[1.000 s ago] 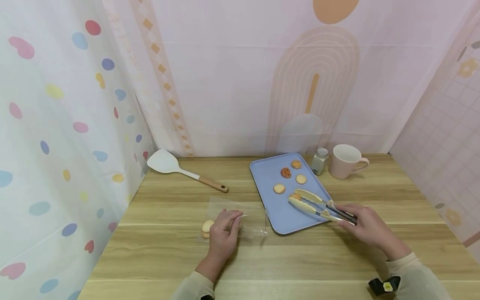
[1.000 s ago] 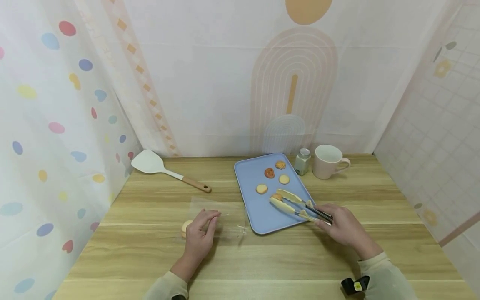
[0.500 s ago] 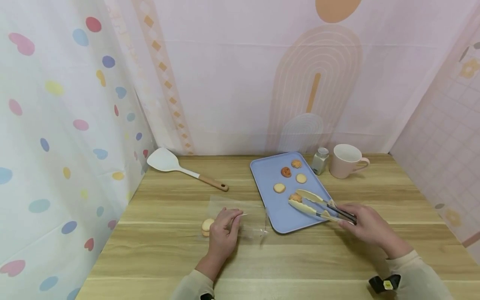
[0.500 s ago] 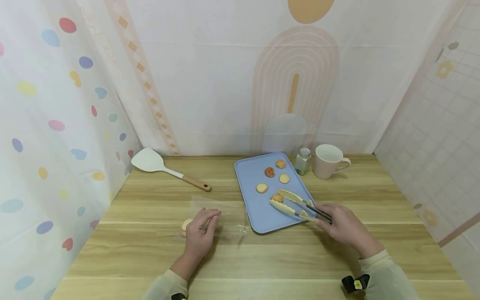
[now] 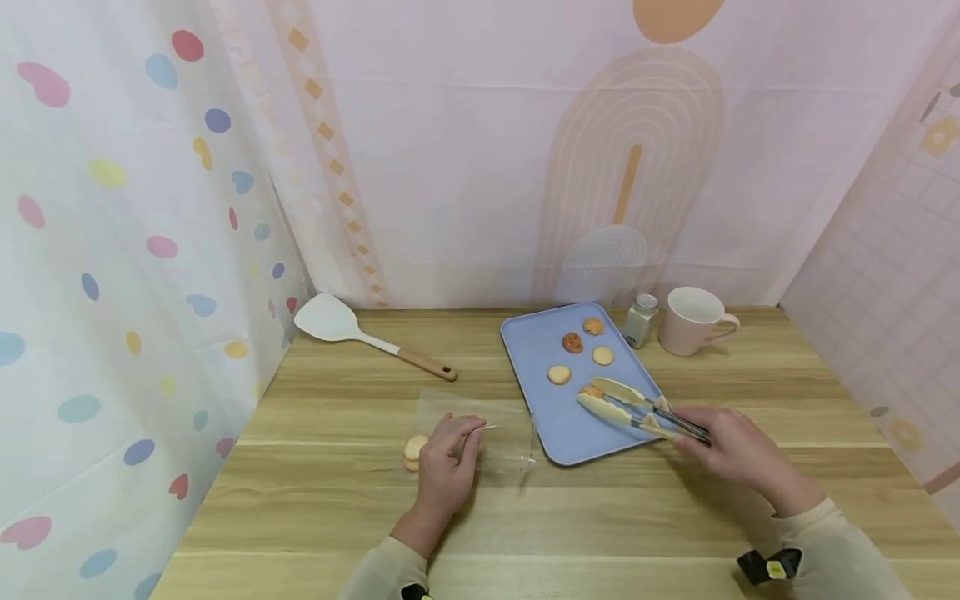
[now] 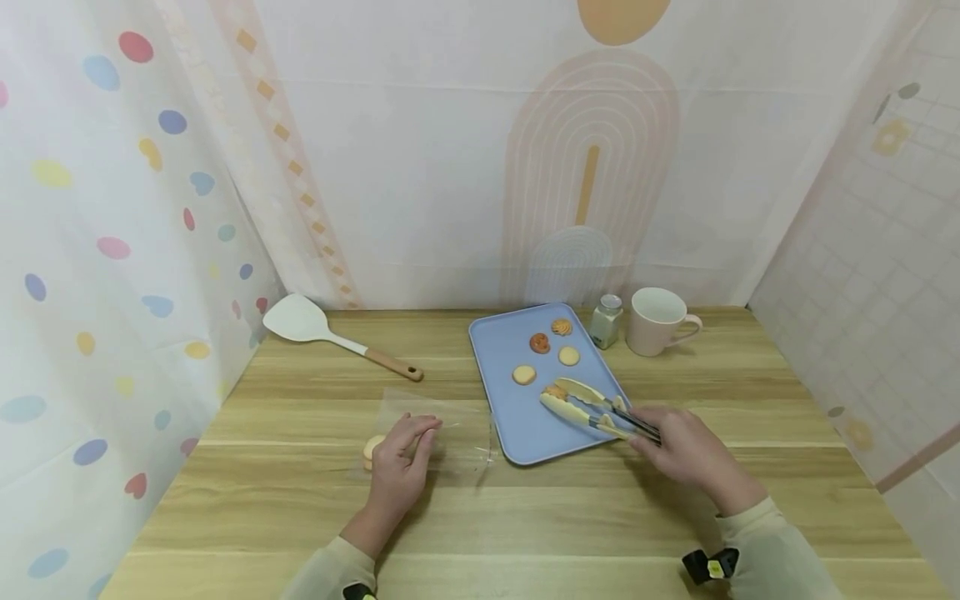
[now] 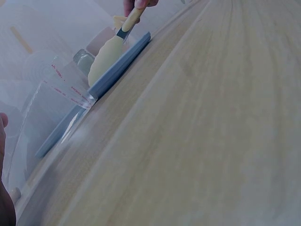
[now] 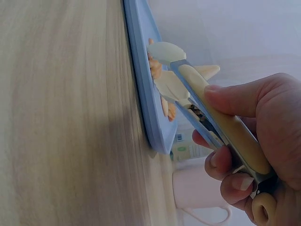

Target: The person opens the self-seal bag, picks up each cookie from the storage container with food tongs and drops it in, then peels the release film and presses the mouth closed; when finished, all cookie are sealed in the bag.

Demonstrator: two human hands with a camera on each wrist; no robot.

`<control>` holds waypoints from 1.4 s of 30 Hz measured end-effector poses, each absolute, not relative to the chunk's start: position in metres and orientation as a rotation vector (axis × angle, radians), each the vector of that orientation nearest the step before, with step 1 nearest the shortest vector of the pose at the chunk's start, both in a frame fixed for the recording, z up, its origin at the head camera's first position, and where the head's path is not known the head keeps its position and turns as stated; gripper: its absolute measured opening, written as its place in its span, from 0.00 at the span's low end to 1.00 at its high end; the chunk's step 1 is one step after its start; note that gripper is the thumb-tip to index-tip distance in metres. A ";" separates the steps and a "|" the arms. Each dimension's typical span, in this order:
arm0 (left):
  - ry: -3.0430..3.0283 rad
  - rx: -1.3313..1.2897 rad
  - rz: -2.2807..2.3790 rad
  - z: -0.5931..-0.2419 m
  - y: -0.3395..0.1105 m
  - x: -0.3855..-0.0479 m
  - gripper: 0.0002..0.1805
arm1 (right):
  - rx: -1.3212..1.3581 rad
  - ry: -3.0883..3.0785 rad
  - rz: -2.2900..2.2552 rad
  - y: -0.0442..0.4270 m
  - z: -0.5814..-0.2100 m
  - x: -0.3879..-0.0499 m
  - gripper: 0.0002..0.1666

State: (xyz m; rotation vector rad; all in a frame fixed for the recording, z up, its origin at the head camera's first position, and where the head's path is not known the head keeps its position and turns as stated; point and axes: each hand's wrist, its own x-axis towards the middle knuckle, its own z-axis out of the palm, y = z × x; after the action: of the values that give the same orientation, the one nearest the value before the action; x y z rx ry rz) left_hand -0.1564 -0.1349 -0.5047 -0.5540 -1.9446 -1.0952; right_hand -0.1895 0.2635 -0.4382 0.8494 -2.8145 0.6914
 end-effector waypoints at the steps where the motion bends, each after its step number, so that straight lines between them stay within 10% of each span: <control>1: -1.944 -0.554 -1.096 -0.505 -0.135 -0.156 0.11 | 0.852 -2.806 0.686 0.264 -0.439 -0.189 0.24; 42: -2.030 -0.545 -1.086 -0.506 -0.135 -0.156 0.09 | 1.235 -2.614 0.828 0.208 -0.434 -0.143 0.22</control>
State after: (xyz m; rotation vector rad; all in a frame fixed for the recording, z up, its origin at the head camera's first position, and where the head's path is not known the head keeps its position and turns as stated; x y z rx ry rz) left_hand -0.1565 -0.1345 -0.5064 -0.5446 -2.0298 -1.0859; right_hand -0.1433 0.2077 -0.4337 1.2352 -2.6137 0.8276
